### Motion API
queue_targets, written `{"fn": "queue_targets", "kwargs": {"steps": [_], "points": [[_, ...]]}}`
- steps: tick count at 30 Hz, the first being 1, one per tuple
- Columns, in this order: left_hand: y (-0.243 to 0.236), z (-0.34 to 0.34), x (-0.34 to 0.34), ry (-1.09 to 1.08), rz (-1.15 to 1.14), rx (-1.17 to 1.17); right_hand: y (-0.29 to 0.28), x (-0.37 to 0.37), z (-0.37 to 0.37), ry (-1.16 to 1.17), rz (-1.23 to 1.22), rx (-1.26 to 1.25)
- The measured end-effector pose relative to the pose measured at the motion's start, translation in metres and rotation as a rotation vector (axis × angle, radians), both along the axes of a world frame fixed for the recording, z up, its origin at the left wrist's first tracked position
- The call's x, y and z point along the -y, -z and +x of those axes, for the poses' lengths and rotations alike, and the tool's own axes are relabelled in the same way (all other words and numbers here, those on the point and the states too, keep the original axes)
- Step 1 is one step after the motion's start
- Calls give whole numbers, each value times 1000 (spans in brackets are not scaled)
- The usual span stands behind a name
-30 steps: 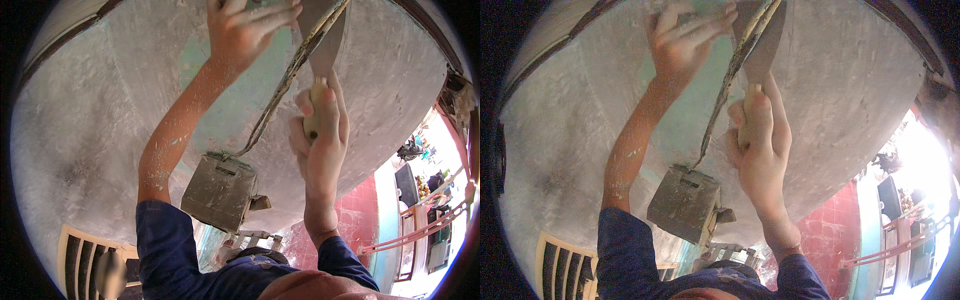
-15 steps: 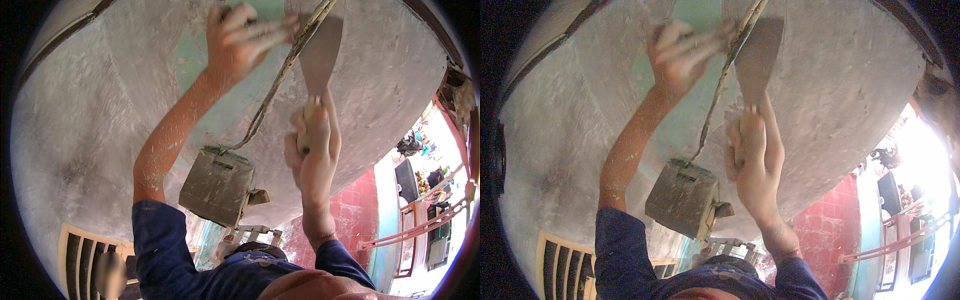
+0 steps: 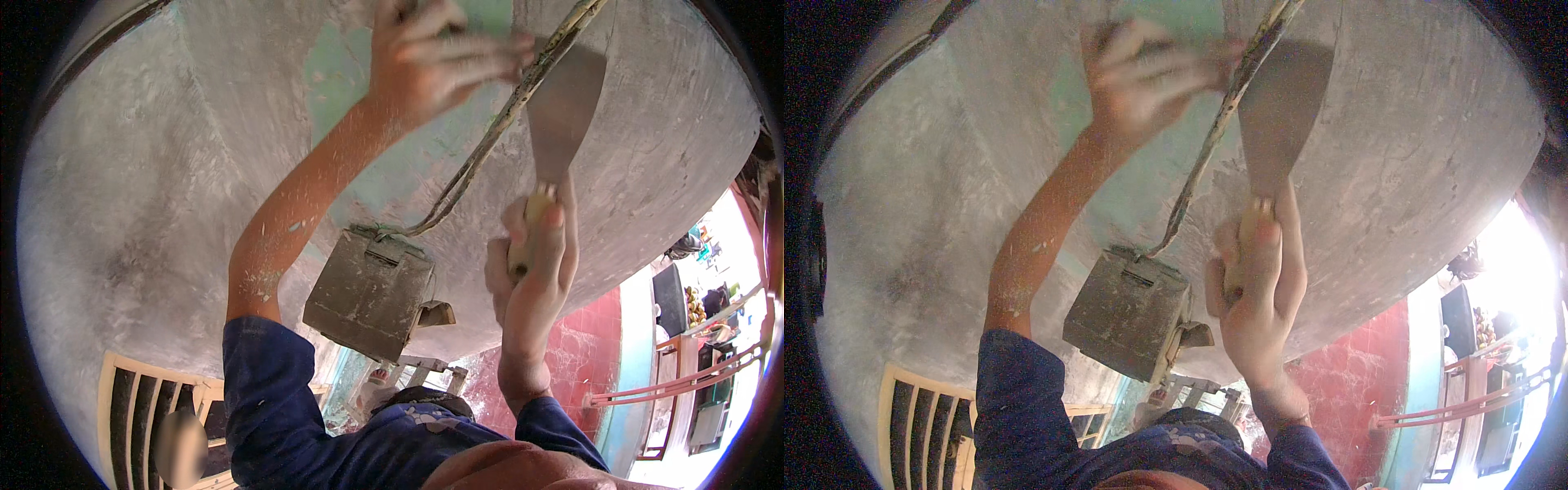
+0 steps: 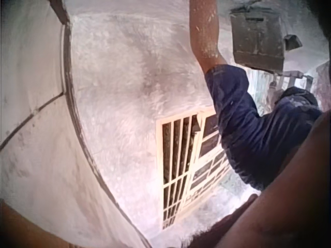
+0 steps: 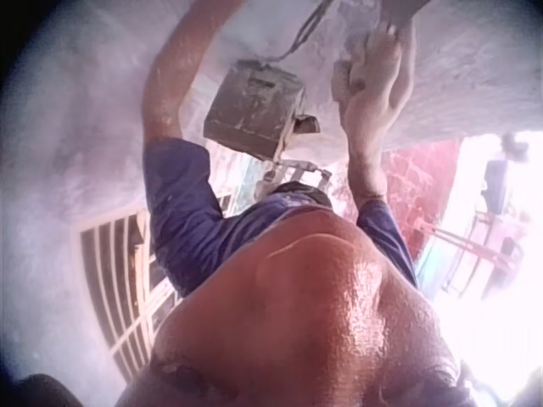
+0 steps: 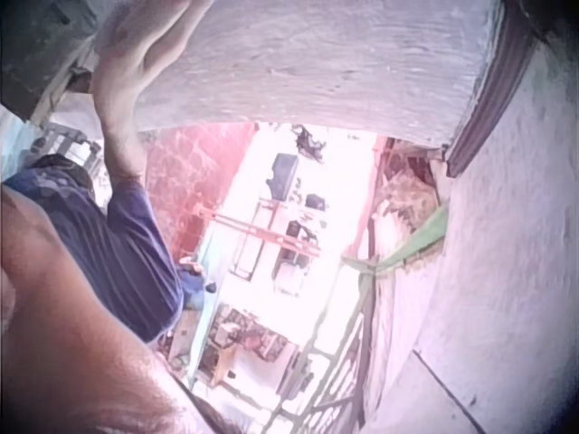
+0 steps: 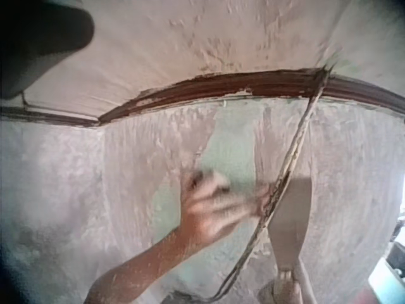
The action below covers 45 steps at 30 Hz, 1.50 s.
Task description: The person applies plaster to a ceiling using a trowel and hawk, smoothing the surface around an electrical box and conduit. The person repeatedly scoops plaster from the hawk and spreads it evenly across the ceiling area.
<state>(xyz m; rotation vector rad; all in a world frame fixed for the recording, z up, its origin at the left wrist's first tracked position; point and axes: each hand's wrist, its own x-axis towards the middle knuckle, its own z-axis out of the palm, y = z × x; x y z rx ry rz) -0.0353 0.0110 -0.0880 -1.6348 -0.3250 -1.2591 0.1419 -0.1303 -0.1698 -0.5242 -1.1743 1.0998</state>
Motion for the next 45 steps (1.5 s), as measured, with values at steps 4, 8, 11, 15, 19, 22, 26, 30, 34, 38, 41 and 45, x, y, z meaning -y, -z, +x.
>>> {"fn": "queue_targets", "kwargs": {"steps": [4,8,11,15,19,22,26,30,34,38,41,45], "points": [[36,2,-9,-7,39,-34,40,9,13,34,-23,26],[7,0,-17,21,81,37,3,-2,1,-1,13,43],[-6,0,-15,16,126,32,2,-3,2,-9,6,48],[39,2,0,-30,-45,-27,40,11,11,45,-44,69],[16,-4,-14,33,39,33,14,1,-1,27,-21,56],[-25,-4,-20,107,185,33,-7,-12,-4,12,35,25],[-2,-5,-14,-40,167,-14,8,1,0,5,-9,0],[-12,-6,0,-88,163,-40,2,-3,0,9,59,27],[-56,-6,1,78,193,-43,-27,-18,-6,6,87,14],[-34,-6,-8,87,168,-85,-9,-9,-8,51,90,-2],[-42,-8,-8,79,209,-112,-16,-8,-8,21,107,-21],[-69,-5,6,-65,242,-94,-36,-22,-12,15,137,-60]]}}
